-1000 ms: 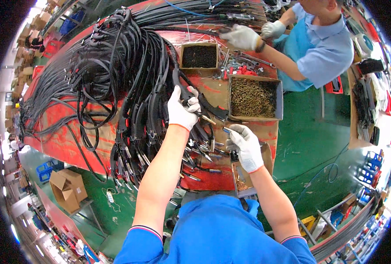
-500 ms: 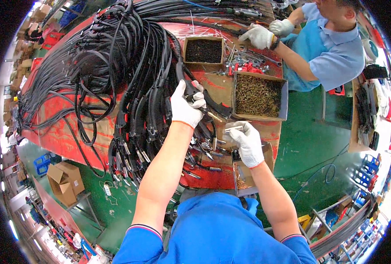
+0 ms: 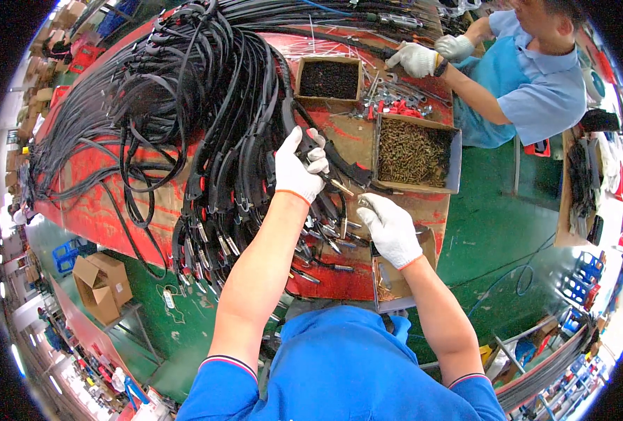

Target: The person assembles electrical wire harnesses by adding connectors and small metal components to wire bundles, using pliers to secure the components.

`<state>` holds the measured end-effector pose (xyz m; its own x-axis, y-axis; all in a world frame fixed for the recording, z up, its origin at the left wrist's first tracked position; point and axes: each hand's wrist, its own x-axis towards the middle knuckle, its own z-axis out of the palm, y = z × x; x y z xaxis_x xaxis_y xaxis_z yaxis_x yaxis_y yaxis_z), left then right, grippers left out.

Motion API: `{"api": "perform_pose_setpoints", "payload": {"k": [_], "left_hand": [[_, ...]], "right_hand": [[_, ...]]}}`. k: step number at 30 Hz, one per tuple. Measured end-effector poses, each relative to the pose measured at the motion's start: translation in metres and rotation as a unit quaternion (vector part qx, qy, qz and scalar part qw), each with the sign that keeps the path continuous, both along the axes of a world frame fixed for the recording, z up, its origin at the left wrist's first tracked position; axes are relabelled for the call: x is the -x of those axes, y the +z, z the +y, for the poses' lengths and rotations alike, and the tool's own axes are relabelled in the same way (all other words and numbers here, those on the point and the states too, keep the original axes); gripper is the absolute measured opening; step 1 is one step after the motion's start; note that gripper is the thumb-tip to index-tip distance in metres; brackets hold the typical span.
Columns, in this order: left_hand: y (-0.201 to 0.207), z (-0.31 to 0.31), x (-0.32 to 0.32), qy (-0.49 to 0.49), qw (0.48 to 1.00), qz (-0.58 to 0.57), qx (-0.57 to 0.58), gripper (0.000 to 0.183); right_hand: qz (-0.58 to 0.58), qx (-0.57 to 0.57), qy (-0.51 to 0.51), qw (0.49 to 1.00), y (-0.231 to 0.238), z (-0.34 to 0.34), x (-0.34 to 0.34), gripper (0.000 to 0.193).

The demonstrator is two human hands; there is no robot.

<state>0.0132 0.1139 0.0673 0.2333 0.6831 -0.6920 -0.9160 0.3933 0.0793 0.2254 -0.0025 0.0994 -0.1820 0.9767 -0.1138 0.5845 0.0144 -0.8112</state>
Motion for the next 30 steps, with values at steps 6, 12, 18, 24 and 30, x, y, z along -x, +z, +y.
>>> {"api": "perform_pose_setpoints", "payload": {"k": [6,12,18,24,30], "left_hand": [[-0.002,-0.002,0.002,0.013,1.0,-0.02,0.01,0.019],[-0.003,-0.002,-0.001,0.01,1.0,0.013,0.005,0.015],[-0.005,-0.004,0.0,0.01,0.998,0.053,0.016,0.012],[-0.01,-0.003,-0.004,0.023,0.998,0.061,0.015,0.009],[-0.006,-0.005,-0.009,0.034,0.995,0.093,0.013,0.007]], "right_hand": [[-0.055,-0.019,0.022,0.998,0.009,0.012,0.012,0.032],[-0.092,-0.03,0.025,0.995,0.007,0.021,0.026,0.031],[-0.133,-0.031,0.04,0.99,0.006,0.024,0.032,0.029],[-0.107,-0.011,0.039,0.993,0.002,0.033,0.044,0.027],[-0.105,0.024,0.05,0.993,-0.01,0.034,0.048,0.026]]}}
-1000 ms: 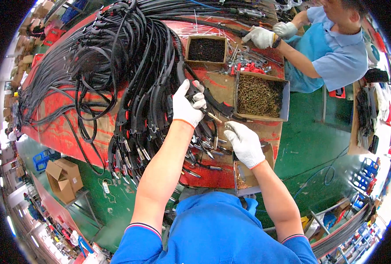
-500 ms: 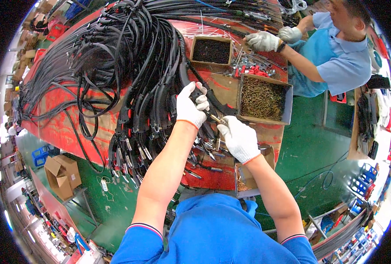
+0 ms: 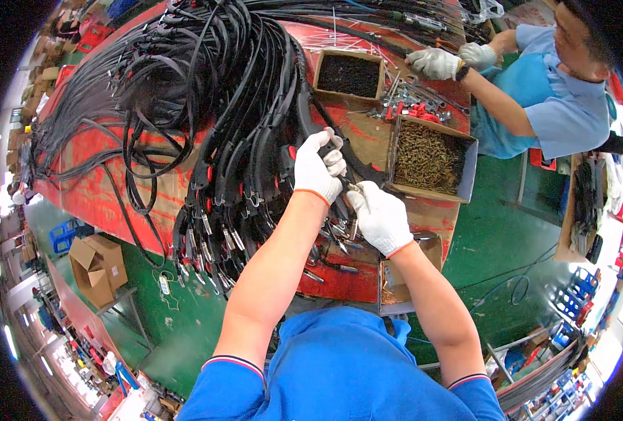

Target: The person assembles electrical wire harnesses by adding connectors and small metal components to wire bundles, using pliers to secure the components.

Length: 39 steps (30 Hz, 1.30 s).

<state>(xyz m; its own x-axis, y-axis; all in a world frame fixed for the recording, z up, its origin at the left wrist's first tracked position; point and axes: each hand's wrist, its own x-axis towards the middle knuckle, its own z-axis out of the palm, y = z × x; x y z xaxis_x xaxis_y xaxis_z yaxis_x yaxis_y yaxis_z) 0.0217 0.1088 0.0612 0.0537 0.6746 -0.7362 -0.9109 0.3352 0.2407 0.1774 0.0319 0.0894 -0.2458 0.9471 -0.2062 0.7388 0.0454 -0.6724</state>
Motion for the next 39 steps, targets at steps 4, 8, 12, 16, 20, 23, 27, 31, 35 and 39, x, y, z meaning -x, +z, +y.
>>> {"api": "perform_pose_setpoints", "payload": {"k": [4,8,12,16,20,23,27,31,35,39], "left_hand": [[-0.002,0.002,0.0,0.001,1.0,0.003,-0.011,0.004],[-0.003,0.003,-0.001,0.02,1.0,0.002,0.001,0.003],[-0.002,0.004,0.002,0.021,0.999,0.025,0.007,0.001],[0.005,0.008,0.0,0.002,0.998,0.036,0.043,0.002],[0.002,0.003,0.005,0.003,0.998,0.048,0.034,0.004],[0.003,0.003,0.002,0.001,0.998,0.048,0.04,0.002],[-0.002,0.001,-0.002,-0.013,1.0,0.025,-0.002,0.005],[-0.004,-0.002,0.009,-0.046,0.998,0.05,-0.003,0.004],[0.0,0.002,0.009,-0.055,0.993,0.104,0.029,0.003],[-0.023,-0.002,0.011,-0.138,0.969,0.203,0.034,0.012]], "right_hand": [[0.135,0.067,-0.033,0.988,-0.007,0.011,0.002,0.031],[0.422,0.456,-0.193,0.759,-0.004,0.022,0.004,0.038],[0.486,0.514,-0.211,0.675,-0.01,0.025,0.006,0.038],[0.337,0.208,-0.151,0.906,-0.028,0.014,0.005,0.032],[-0.014,-0.055,0.02,0.998,0.001,-0.003,-0.003,0.029],[-0.071,-0.058,0.035,0.995,-0.002,-0.005,-0.004,0.027],[0.013,-0.076,-0.039,0.996,-0.027,-0.003,0.004,0.035],[0.201,0.149,-0.134,0.959,-0.025,-0.001,0.017,0.056],[0.42,0.466,-0.253,0.737,-0.029,-0.001,0.02,0.058],[0.178,0.224,-0.143,0.948,-0.048,-0.02,0.011,0.061]]}}
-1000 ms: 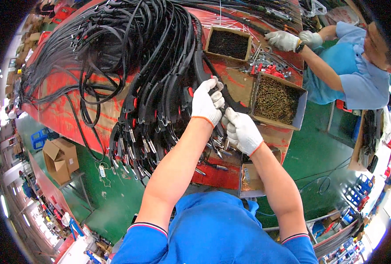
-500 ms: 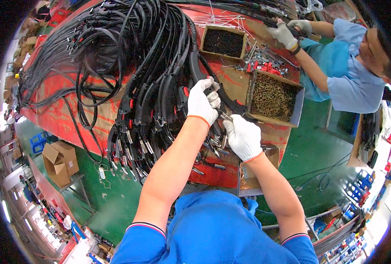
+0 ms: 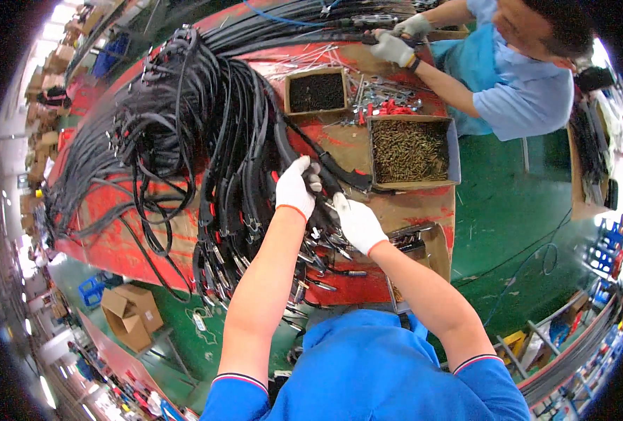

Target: The person assembles electrical wire harnesses by adding connectors and small metal components to wire bundles, using pliers to secure the components.

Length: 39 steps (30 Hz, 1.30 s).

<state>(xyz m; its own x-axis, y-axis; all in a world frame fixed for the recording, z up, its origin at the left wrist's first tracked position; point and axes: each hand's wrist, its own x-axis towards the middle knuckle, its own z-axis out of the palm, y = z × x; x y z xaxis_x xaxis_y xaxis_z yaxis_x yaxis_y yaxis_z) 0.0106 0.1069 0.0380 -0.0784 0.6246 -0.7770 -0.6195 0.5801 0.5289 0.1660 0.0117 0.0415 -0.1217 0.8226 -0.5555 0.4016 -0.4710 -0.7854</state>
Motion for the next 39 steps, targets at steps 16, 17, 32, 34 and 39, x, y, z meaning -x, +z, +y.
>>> {"api": "perform_pose_setpoints", "payload": {"k": [16,17,32,34,39], "left_hand": [[0.022,-0.024,-0.075,-0.502,0.388,0.719,-0.281,0.03],[0.014,-0.022,-0.083,-0.541,0.39,0.68,-0.305,0.027],[0.005,0.034,-0.117,-0.792,0.146,0.588,-0.08,0.053],[0.016,0.029,-0.128,-0.787,0.081,0.598,-0.126,0.057],[-0.01,0.034,-0.131,-0.813,0.107,0.563,-0.106,0.064]], "right_hand": [[-0.027,-0.086,-0.229,0.969,0.012,-0.156,-0.166,0.031],[-0.03,-0.077,-0.258,0.963,0.011,-0.162,-0.173,0.032],[0.064,0.035,-0.472,0.879,-0.011,-0.243,-0.213,0.035],[0.063,0.044,-0.473,0.878,-0.01,-0.243,-0.215,0.034],[-0.011,-0.037,-0.419,0.907,0.005,-0.231,-0.211,0.031]]}}
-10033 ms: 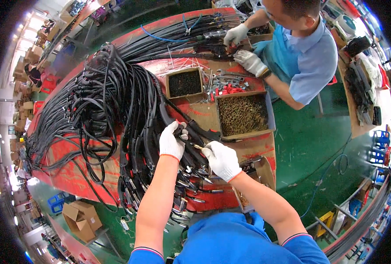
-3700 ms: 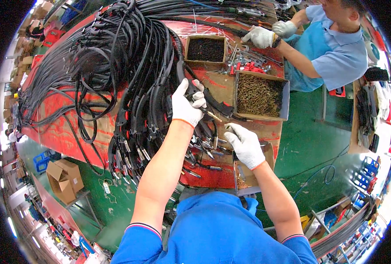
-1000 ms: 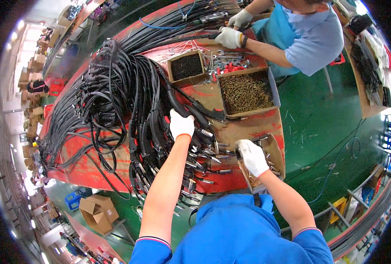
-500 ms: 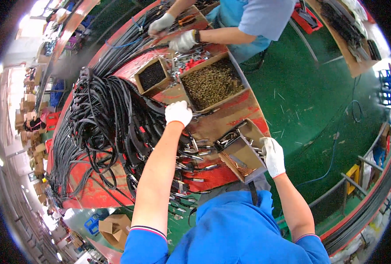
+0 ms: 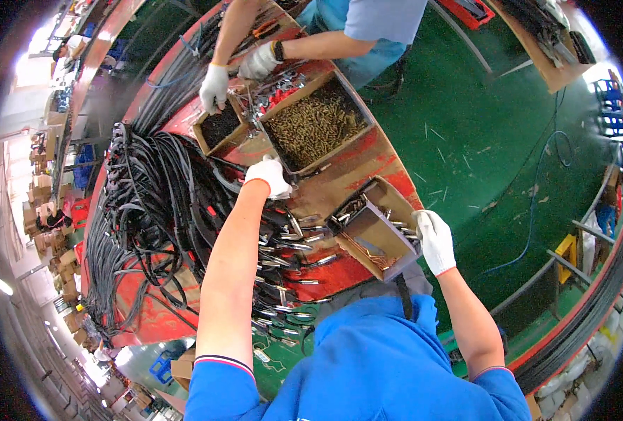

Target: The person assembles electrical wire harnesses by adding connectors and small metal components to wire bundles, using pliers to secure the components.

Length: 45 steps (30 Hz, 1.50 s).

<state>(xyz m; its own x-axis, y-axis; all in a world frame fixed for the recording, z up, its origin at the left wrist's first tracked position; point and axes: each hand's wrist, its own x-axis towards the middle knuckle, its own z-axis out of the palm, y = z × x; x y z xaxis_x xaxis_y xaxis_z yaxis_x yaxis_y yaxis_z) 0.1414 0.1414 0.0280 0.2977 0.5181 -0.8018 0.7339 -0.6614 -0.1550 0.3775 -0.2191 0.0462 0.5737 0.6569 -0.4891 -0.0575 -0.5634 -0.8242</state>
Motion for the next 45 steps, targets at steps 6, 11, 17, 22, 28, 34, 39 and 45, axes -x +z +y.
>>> {"api": "perform_pose_setpoints", "payload": {"k": [6,11,17,22,28,34,39,45], "left_hand": [[-0.024,-0.008,0.015,-0.051,0.992,-0.067,-0.095,0.056],[0.004,-0.003,0.017,-0.029,0.995,-0.096,-0.005,0.049],[0.032,-0.002,0.046,-0.015,0.974,-0.226,-0.006,0.054],[0.056,-0.006,0.068,-0.023,0.941,-0.333,-0.054,0.044],[0.081,-0.01,0.099,-0.087,0.922,-0.369,-0.084,0.04],[0.079,-0.031,0.108,-0.12,0.952,-0.275,-0.066,0.05],[0.066,-0.04,0.11,-0.136,0.963,-0.226,-0.063,0.049],[0.069,-0.046,0.104,-0.086,0.97,-0.229,0.001,0.064]], "right_hand": [[-0.049,0.03,0.039,0.998,0.016,-0.005,0.002,0.029],[-0.146,-0.023,0.142,0.979,0.023,-0.006,0.013,0.023],[-0.243,-0.072,0.409,0.876,0.012,0.01,0.05,0.02],[-0.359,-0.056,0.506,0.782,-0.028,0.023,0.081,0.016],[-0.374,-0.055,0.555,0.741,-0.035,0.033,0.086,0.012],[-0.396,-0.01,0.559,0.729,-0.031,0.032,0.095,0.01],[-0.413,-0.023,0.575,0.705,-0.032,0.038,0.094,0.009],[-0.436,-0.034,0.565,0.7,-0.038,0.036,0.094,0.007]]}}
